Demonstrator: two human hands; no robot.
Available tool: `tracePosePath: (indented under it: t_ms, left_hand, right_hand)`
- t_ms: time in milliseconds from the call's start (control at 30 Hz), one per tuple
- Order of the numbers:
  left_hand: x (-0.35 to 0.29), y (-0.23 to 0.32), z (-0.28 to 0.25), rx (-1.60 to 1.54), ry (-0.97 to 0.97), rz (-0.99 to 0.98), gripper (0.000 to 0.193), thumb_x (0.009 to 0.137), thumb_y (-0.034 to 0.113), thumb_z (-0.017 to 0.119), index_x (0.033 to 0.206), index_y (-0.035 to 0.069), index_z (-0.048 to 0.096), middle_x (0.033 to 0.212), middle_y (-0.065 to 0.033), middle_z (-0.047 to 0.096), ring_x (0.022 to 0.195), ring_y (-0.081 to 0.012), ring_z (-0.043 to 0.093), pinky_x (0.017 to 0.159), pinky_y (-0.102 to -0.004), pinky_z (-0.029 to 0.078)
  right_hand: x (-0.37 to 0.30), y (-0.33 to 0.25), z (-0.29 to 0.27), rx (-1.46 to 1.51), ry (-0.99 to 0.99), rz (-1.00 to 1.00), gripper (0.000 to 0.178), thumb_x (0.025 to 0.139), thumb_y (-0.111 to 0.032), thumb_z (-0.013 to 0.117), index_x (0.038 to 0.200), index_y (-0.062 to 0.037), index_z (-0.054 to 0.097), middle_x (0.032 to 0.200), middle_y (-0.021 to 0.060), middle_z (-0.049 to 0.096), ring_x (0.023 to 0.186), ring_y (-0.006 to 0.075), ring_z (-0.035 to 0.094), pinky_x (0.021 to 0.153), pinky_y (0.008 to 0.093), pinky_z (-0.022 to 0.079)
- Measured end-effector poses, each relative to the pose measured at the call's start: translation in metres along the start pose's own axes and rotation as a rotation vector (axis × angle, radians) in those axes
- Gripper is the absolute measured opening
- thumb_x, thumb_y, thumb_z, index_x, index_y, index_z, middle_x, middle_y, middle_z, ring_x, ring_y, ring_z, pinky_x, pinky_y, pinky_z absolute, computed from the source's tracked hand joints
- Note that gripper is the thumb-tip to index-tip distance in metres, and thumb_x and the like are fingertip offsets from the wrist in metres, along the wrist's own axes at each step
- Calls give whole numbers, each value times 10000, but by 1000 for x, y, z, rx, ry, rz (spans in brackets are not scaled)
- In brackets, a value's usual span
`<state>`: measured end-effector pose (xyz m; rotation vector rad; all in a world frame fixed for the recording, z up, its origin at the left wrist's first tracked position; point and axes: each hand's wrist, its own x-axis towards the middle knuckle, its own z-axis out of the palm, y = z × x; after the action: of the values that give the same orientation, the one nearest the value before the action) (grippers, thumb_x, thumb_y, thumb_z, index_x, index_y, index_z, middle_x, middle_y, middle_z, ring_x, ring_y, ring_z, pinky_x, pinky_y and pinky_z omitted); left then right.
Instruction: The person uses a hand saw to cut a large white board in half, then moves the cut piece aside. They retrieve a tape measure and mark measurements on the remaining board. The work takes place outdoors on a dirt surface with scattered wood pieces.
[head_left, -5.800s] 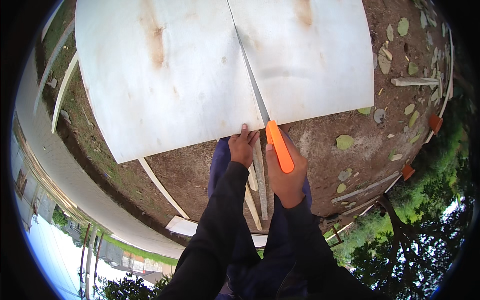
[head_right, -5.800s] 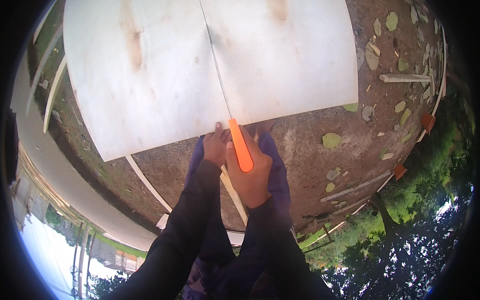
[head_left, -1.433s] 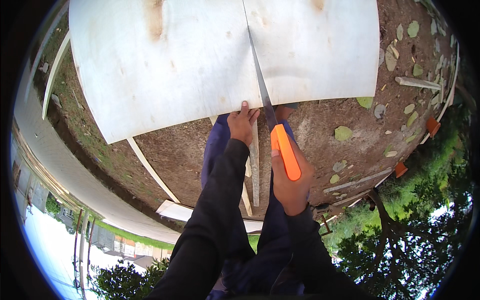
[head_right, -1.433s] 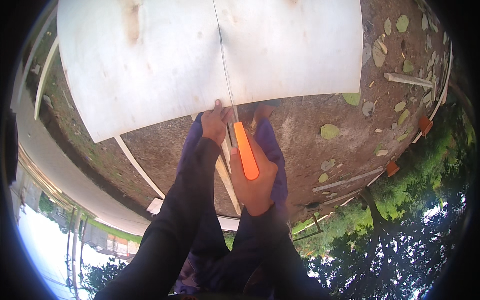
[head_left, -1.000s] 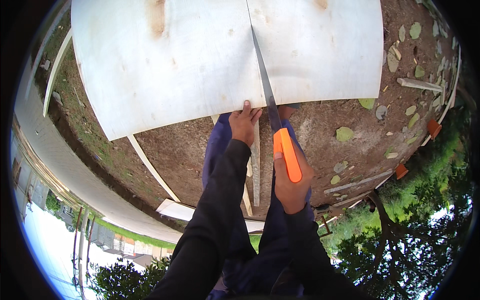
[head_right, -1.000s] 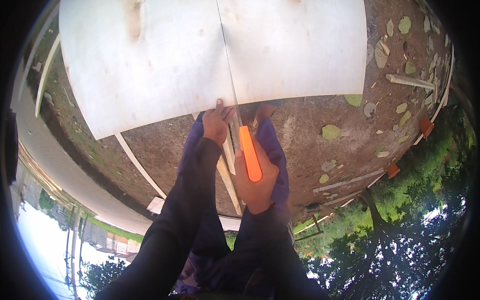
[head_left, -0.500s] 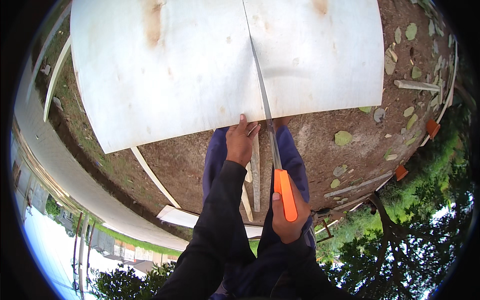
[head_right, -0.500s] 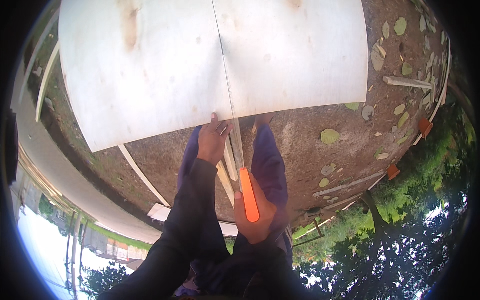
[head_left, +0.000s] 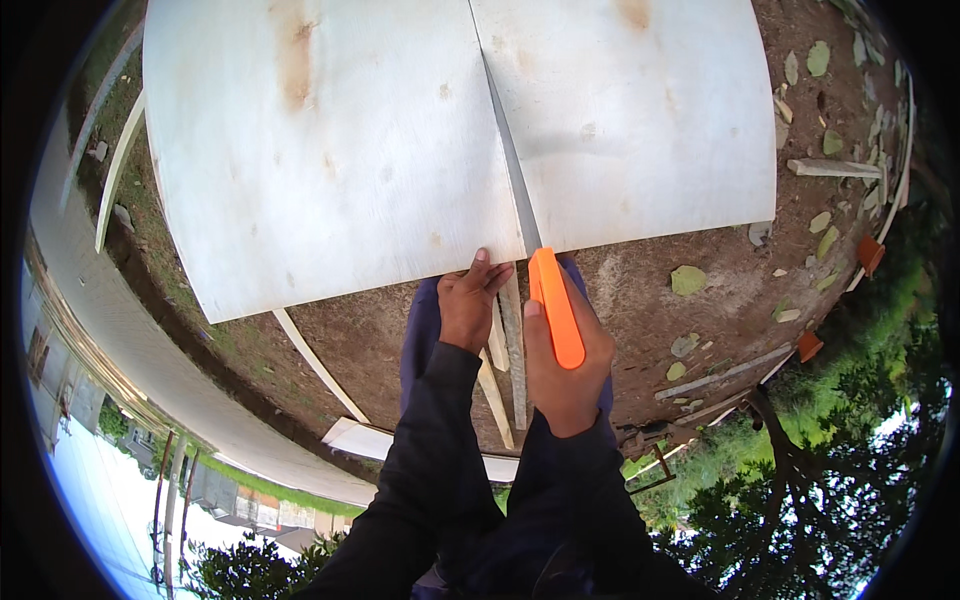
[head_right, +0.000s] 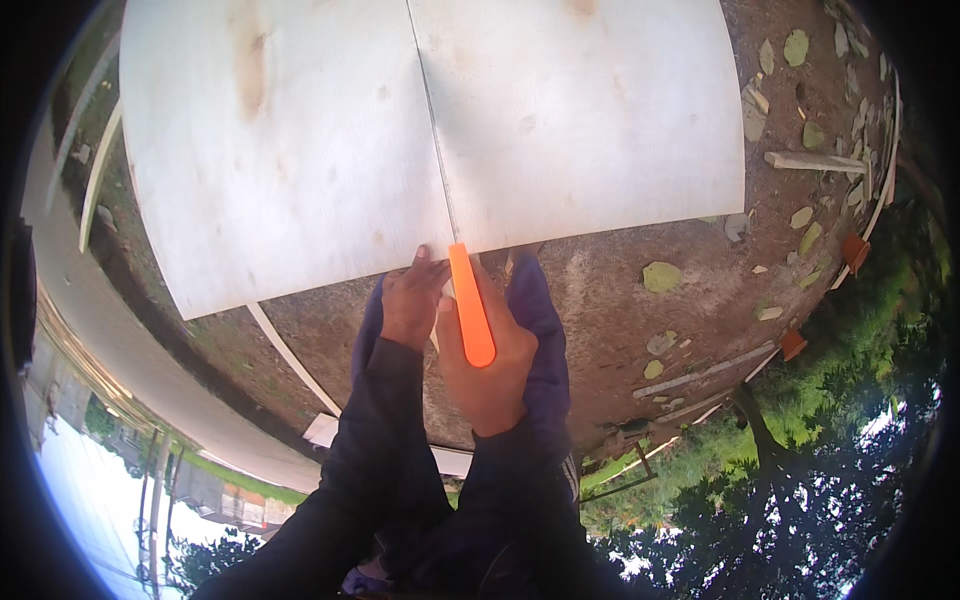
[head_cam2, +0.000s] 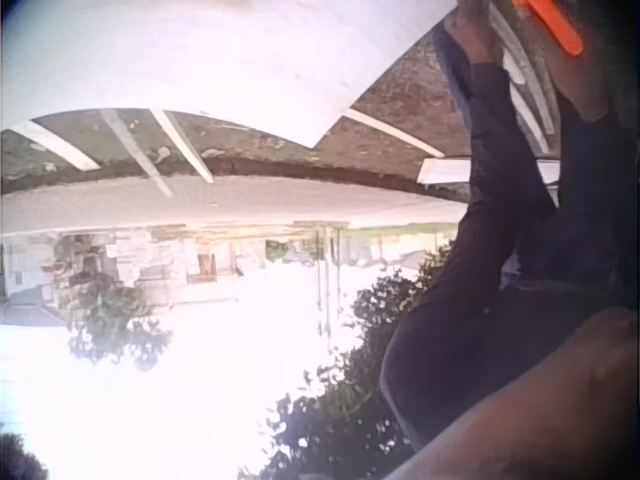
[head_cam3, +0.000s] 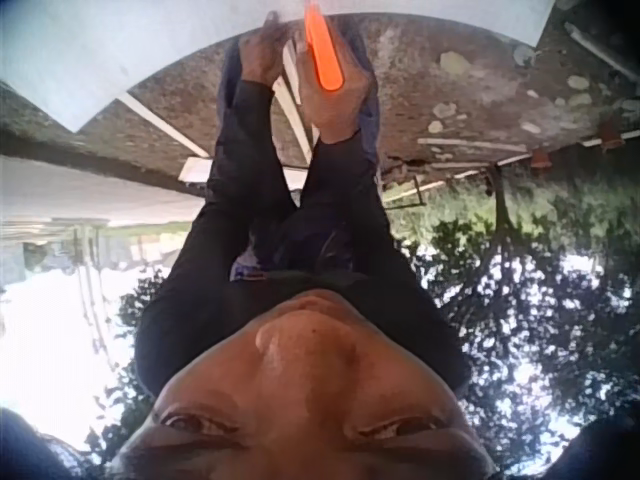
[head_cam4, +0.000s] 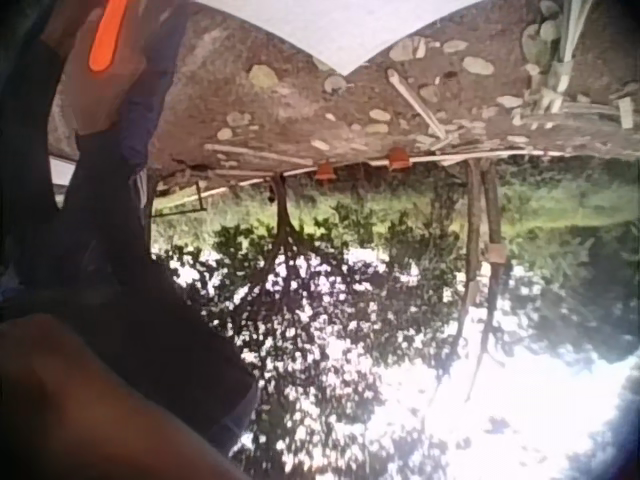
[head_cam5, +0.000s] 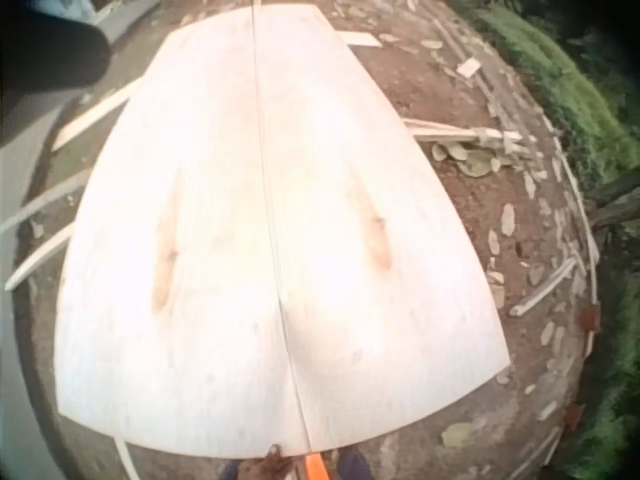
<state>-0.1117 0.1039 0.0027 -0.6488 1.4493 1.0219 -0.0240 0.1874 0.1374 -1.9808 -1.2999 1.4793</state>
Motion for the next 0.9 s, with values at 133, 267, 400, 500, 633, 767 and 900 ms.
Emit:
tracePosePath:
  t_ms: [133, 267, 400, 500, 633, 767, 900]
  left_hand:
    - [-6, -3, 3, -50, -38, 74, 270, 977, 174, 668, 1069, -79, 647, 983, -139, 693, 884, -237, 695, 863, -367, 599]
    - [6, -3, 12, -32, -42, 40, 256, 978, 167, 666, 1059, -76, 650, 968, -135, 696, 880, -237, 699, 847, -361, 602]
    - [19, 7, 17, -103, -93, 80, 248, 977, 167, 668, 1044, -72, 656, 950, -135, 702, 863, -234, 706, 825, -351, 606]
    - [16, 15, 16, -64, -58, 165, 240, 971, 162, 676, 1039, -67, 657, 949, -134, 706, 853, -229, 707, 811, -351, 609]
    - [17, 16, 23, -39, -35, 165, 222, 966, 163, 684, 1041, -46, 664, 949, -131, 708, 837, -222, 703, 803, -348, 606]
    - [20, 19, 22, -37, -57, 88, 234, 965, 170, 687, 1054, -45, 665, 944, -130, 708, 826, -215, 699, 813, -345, 597]
    - [12, 17, 21, 11, -27, 140, 243, 976, 186, 672, 1023, -52, 651, 927, -122, 691, 837, -215, 690, 798, -342, 581]
  right_hand:
    - [-79, -20, -61, -133, -65, -22, 404, 852, -4, 654, 1242, 95, 618, 1114, 223, 717, 984, 293, 736, 864, 333, 569]
    - [25, 2, -8, -8, -8, 41, 361, 886, -31, 673, 1235, 53, 639, 995, 165, 737, 816, 177, 717, 737, 287, 558]
    - [42, -1, 8, 53, 24, -64, 390, 887, -31, 691, 1268, 31, 632, 943, 139, 732, 725, 132, 679, 689, 281, 554]
    - [-57, -19, -47, -100, -54, -25, 411, 867, 28, 610, 1273, 94, 612, 1128, 223, 711, 1015, 281, 720, 887, 350, 552]
    - [-25, -11, -35, 27, -17, -1, 365, 910, -2, 603, 1263, 90, 621, 1055, 187, 720, 920, 183, 696, 812, 298, 543]
    - [64, 1, 17, 63, -7, -46, 353, 904, -51, 676, 1243, 39, 635, 948, 168, 725, 755, 165, 697, 674, 290, 542]
    - [-50, -10, -35, -132, -23, -97, 404, 865, 5, 654, 1260, 80, 617, 1121, 227, 714, 1000, 266, 733, 851, 315, 564]
